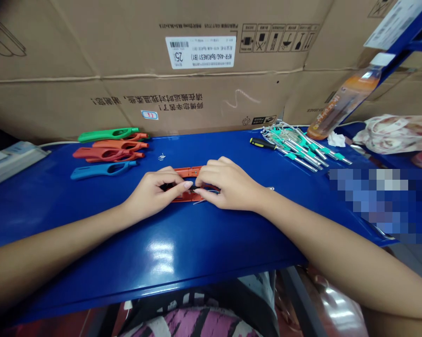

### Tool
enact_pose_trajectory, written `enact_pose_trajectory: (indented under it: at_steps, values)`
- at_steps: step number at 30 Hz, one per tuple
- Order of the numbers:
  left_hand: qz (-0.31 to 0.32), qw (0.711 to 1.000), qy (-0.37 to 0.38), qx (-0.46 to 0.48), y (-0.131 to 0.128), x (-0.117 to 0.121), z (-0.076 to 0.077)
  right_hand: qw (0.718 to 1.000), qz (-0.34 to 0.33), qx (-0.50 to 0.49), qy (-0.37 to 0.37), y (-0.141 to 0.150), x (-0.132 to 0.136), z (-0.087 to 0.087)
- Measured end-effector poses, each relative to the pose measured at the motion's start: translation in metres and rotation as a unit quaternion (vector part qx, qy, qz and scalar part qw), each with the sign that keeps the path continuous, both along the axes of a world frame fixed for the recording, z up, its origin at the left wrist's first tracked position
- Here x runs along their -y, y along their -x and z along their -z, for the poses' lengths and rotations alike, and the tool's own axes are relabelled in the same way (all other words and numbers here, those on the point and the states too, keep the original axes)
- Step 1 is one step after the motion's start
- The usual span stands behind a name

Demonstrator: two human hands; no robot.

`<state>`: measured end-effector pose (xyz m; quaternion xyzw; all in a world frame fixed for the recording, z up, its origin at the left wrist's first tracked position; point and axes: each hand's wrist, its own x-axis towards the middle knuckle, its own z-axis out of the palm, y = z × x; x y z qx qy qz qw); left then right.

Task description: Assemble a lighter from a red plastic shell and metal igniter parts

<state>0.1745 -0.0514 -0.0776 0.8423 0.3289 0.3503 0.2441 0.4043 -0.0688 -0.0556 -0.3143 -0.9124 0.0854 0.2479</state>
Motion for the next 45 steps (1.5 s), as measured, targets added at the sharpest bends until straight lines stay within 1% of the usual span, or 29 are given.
enact_pose_trajectory:
  at_steps: [3,5,8,13,16,26,29,33,35,39,45]
  values:
    - [0.001,0.999,-0.046,-0.015,0.0,0.001,-0.003,0.999,0.028,-0.026,0.036,0.0,-0.002,0.001]
    - [0.011,0.998,-0.066,-0.015,0.001,0.001,-0.003,0.998,0.042,-0.026,0.051,0.0,-0.004,0.003]
    - [0.036,0.995,-0.091,-0.03,0.003,-0.002,-0.002,0.998,0.046,-0.008,0.047,-0.001,-0.005,0.006]
    - [0.089,0.984,-0.125,-0.09,0.008,-0.008,0.0,0.999,0.029,0.022,0.022,-0.001,-0.004,0.008]
    - [0.102,0.981,-0.131,-0.095,0.009,-0.011,0.001,0.999,0.029,0.021,0.023,-0.001,-0.003,0.008]
    - [0.089,0.986,-0.131,-0.043,0.006,-0.01,0.006,0.997,0.062,0.031,0.046,0.0,-0.005,0.008]
    - [0.099,0.986,-0.127,-0.039,0.006,-0.009,0.005,0.995,0.066,0.066,0.032,0.0,-0.003,0.004]
    - [0.126,0.982,-0.128,-0.063,0.008,-0.007,0.003,0.991,0.067,0.116,0.001,0.0,-0.001,-0.001]
    - [0.129,0.98,-0.134,-0.075,0.008,-0.007,0.003,0.989,0.066,0.134,-0.011,-0.001,0.0,-0.003]
    - [0.131,0.978,-0.138,-0.087,0.009,-0.009,0.005,0.984,0.071,0.163,-0.034,-0.004,-0.001,-0.005]
    - [0.136,0.977,-0.133,-0.097,0.01,-0.01,0.006,0.982,0.044,0.179,-0.042,-0.008,-0.002,-0.006]
